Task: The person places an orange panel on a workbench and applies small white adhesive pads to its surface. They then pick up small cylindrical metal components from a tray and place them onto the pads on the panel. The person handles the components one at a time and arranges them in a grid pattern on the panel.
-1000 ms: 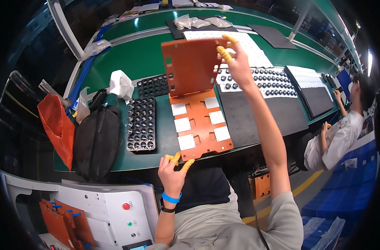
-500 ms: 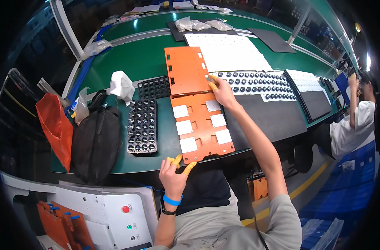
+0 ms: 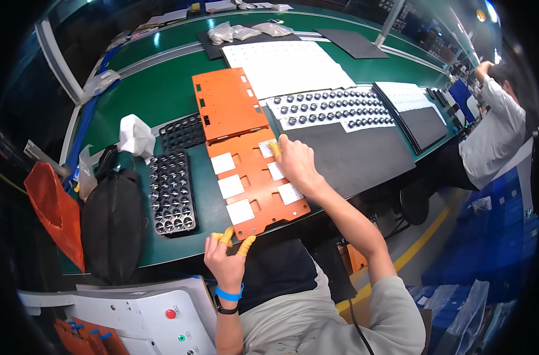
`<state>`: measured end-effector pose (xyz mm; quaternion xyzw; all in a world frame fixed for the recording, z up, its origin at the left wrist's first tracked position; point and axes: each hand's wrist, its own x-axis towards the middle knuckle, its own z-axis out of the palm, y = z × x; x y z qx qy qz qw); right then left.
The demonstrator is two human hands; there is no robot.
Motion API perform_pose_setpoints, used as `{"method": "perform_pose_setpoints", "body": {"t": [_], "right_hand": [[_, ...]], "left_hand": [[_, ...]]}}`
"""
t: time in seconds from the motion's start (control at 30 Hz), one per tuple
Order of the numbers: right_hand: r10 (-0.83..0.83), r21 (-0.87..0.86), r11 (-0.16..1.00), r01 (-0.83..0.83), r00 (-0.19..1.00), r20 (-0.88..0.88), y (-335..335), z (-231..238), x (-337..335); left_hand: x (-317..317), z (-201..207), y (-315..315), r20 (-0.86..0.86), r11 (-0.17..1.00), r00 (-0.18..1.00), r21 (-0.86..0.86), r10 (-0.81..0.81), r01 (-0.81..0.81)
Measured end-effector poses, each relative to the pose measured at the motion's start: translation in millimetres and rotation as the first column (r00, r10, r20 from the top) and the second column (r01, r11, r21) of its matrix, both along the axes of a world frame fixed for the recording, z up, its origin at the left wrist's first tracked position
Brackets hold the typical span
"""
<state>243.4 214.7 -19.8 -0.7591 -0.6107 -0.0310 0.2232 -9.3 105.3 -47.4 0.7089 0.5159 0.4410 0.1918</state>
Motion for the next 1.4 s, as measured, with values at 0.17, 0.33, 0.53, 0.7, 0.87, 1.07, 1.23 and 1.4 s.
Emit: {"method": "perform_pose_setpoints", "body": {"t": [0.17, 0.33, 0.53, 0.7, 0.87, 1.07, 1.23, 1.4], "right_hand": [[-0.014, -0.036, 0.999, 0.008, 0.986, -0.166, 0.5, 4.3, 11.2], [0.024, 0.062, 0.998, -0.012, 0.982, -0.188, -3.7, 33.1, 31.7], [0.026, 0.285, 0.945, -0.16, 0.906, 0.423, 3.0, 25.4, 155.3], [0.31, 0.161, 0.738, -0.655, 0.541, 0.782, -27.7, -4.8, 176.8], [0.358, 0.187, 0.824, -0.535, 0.748, 0.559, -82.2, 0.1, 149.1], [0.138, 0.168, 0.97, -0.174, 0.969, 0.206, -95.3, 6.9, 152.7], [0.147, 0.033, 0.987, -0.156, 0.968, 0.203, -92.8, 8.5, 162.7], [0.129, 0.156, 0.974, -0.166, 0.967, 0.22, -64.0, 10.1, 197.6]], "left_hand": [[1.1, 0.2, 0.8, -0.007, 1.0, 1.0, -0.005, -0.027, 0.026], [-0.9, 1.0, 0.4, -0.038, 1.0, 0.999, -0.015, -0.006, 0.005], [3.4, 3.5, 0.3, -0.054, 1.0, 0.998, -0.015, -0.017, 0.017], [0.6, -3.0, 1.8, -0.026, 1.0, 1.0, 0.019, -0.007, 0.007], [0.3, -4.3, 1.0, -0.039, 1.0, 0.999, 0.0, -0.02, 0.02], [-0.1, -1.4, 1.7, -0.074, 1.0, 0.997, -0.018, -0.013, 0.012], [0.5, -1.0, 1.9, -0.056, 1.0, 0.998, -0.026, -0.018, 0.017], [1.2, -4.4, 3.0, -0.062, 1.0, 0.998, -0.021, -0.014, 0.013]]}}
